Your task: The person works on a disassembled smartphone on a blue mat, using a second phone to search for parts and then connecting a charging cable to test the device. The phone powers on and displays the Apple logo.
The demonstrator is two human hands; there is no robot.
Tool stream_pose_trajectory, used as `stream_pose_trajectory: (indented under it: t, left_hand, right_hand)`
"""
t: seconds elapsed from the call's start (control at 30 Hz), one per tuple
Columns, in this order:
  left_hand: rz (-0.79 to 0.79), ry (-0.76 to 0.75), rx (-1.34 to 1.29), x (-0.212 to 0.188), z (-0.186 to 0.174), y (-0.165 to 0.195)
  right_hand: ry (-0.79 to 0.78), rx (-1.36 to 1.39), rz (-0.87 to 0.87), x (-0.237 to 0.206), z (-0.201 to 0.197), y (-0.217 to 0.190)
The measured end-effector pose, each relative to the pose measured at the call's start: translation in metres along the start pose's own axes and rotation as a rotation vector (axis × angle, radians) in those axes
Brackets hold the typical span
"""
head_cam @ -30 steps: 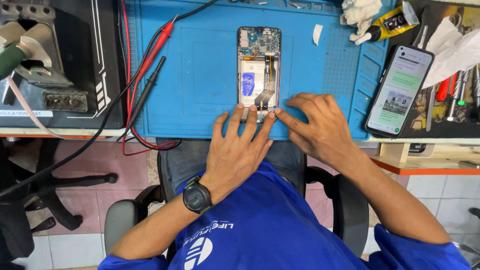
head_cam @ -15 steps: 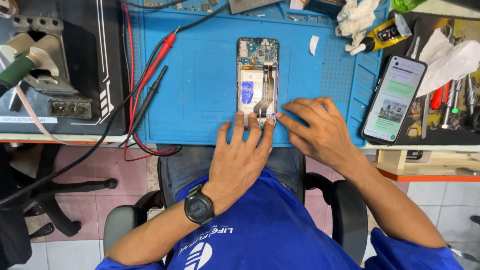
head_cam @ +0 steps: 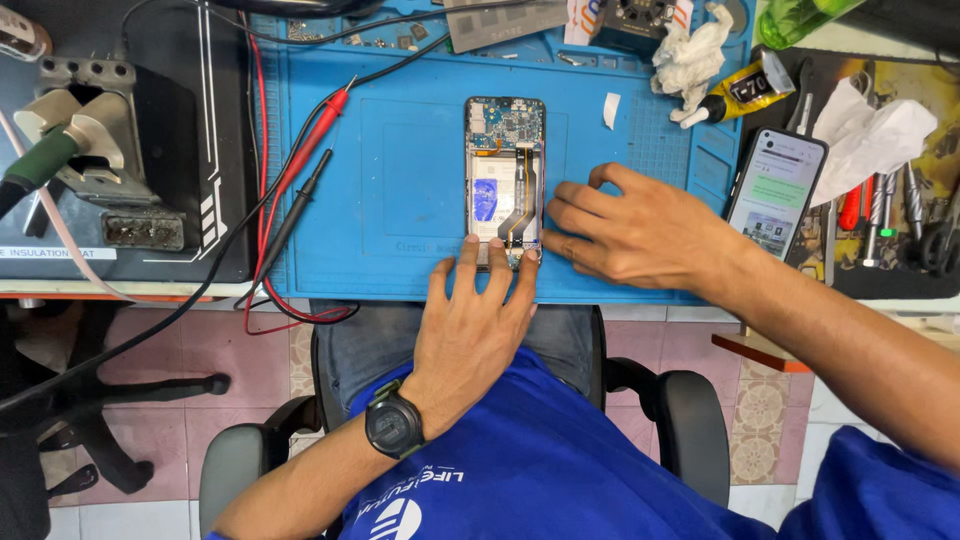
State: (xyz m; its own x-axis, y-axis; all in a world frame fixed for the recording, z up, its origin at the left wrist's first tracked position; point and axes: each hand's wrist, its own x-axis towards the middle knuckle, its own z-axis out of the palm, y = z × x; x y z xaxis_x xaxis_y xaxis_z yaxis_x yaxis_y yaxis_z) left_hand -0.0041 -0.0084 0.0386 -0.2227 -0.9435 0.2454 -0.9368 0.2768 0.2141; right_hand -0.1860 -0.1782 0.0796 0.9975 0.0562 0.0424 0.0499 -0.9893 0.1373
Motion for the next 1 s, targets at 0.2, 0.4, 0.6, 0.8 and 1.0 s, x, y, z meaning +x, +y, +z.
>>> stream_pose_trajectory:
  t: [0.2,0.4,0.6,0.8,1.0]
  left_hand:
    - [0.002,-0.007,0.006,0.0,-0.001,0.0]
    - [-0.005,0.004,0.01,-0.001,-0.001,0.001]
    - [-0.002,0.019,0.008,0.0,-0.002,0.002]
    - [-0.008,0.013,0.002,0.001,-0.002,0.002]
    - [-0.009,0.025,-0.003,0.002,-0.003,0.002]
  right_hand:
    - [-0.043,0.132,0.031,0.003,0.001,0.02]
    - [0.027,0.099,0.051,-0.003,0.006,0.029]
    - [0.055,0.048,-0.012,-0.003,0.007,0.032]
    - [0.032,-0.007,-0.025,-0.003,0.008,0.033]
    - [0.082,0.035,0.006,0.0,0.009,0.04]
